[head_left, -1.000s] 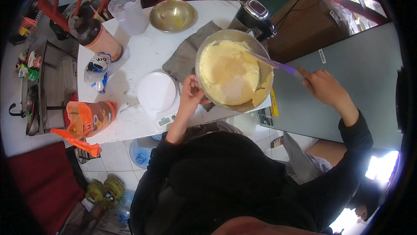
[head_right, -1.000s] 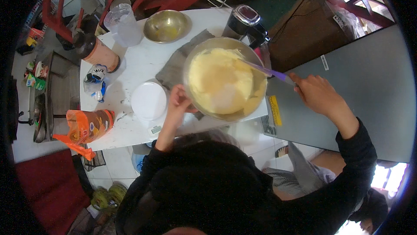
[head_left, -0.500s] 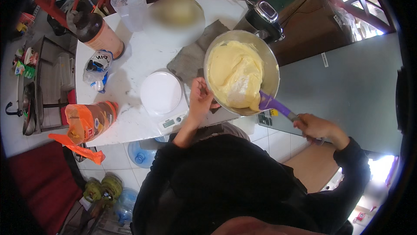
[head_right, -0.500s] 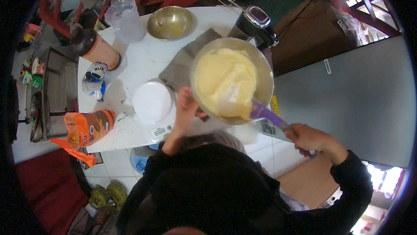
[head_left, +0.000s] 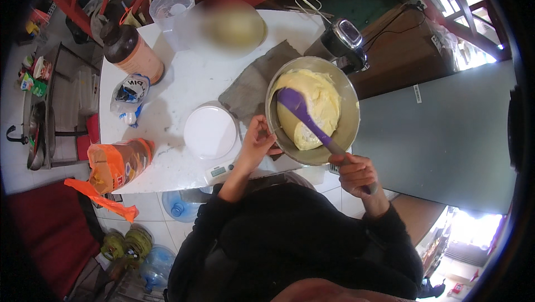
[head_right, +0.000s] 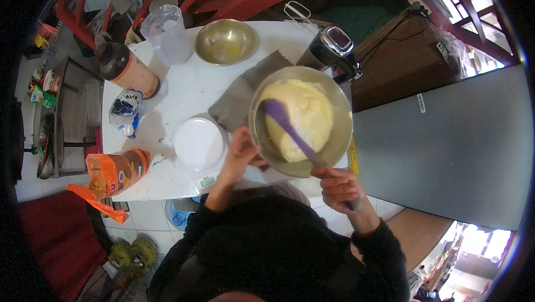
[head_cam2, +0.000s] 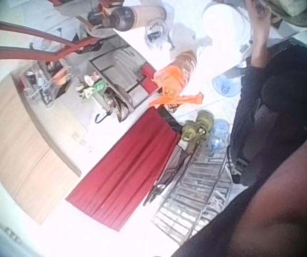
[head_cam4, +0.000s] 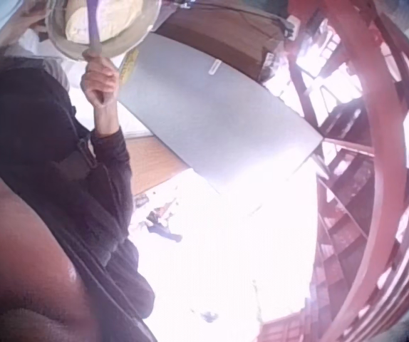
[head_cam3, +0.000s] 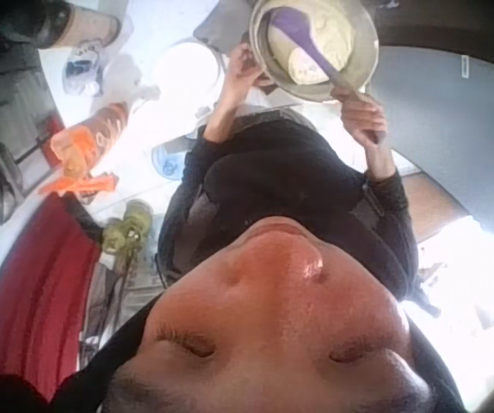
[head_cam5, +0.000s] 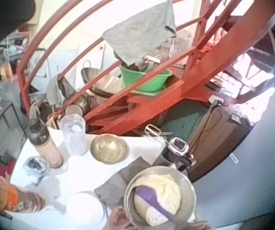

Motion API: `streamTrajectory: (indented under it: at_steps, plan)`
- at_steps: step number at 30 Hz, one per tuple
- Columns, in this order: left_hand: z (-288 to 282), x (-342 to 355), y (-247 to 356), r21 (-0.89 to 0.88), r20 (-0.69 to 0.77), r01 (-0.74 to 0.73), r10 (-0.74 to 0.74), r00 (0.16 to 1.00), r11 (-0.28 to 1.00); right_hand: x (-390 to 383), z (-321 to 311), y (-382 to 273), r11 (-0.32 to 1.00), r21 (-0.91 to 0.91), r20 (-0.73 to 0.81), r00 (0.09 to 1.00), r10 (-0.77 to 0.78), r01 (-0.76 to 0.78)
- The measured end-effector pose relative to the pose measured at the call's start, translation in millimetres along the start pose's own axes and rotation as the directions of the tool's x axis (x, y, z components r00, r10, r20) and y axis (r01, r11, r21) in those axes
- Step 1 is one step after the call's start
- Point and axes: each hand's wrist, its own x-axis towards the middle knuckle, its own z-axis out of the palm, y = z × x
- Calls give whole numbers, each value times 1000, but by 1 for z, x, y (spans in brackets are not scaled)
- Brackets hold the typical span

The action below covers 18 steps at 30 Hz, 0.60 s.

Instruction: The person adjusts the controls on an oven, scoops powder from a packet into a bowl of batter using a spoon, and mixes the mixture using a spatula.

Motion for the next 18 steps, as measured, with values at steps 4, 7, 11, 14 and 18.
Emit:
streamTrajectory:
  at_steps: [4, 7, 11, 14, 18]
  plan:
    - [1, 0, -1, 17, -13, -7, 8, 1000, 1000, -4, -3, 4, 883, 469, 338, 925, -175, -4]
    - [4, -1, 1, 36, -50, -10, 12, 999, 999, -17, -13, -2, 834, 551, 376, 887, -268, 18]
    - [1, 0, -5, 65, -49, -49, 52, 997, 997, -52, -27, -13, 858, 508, 288, 924, -253, 76]
    - [1, 0, -6, 95, -54, -64, 69, 996, 993, -89, -22, -25, 828, -529, -163, 935, -314, 186]
    - [-2, 0, -7, 109, -45, -76, 81, 996, 991, -99, 31, -7, 24, -960, -229, 733, -641, -279]
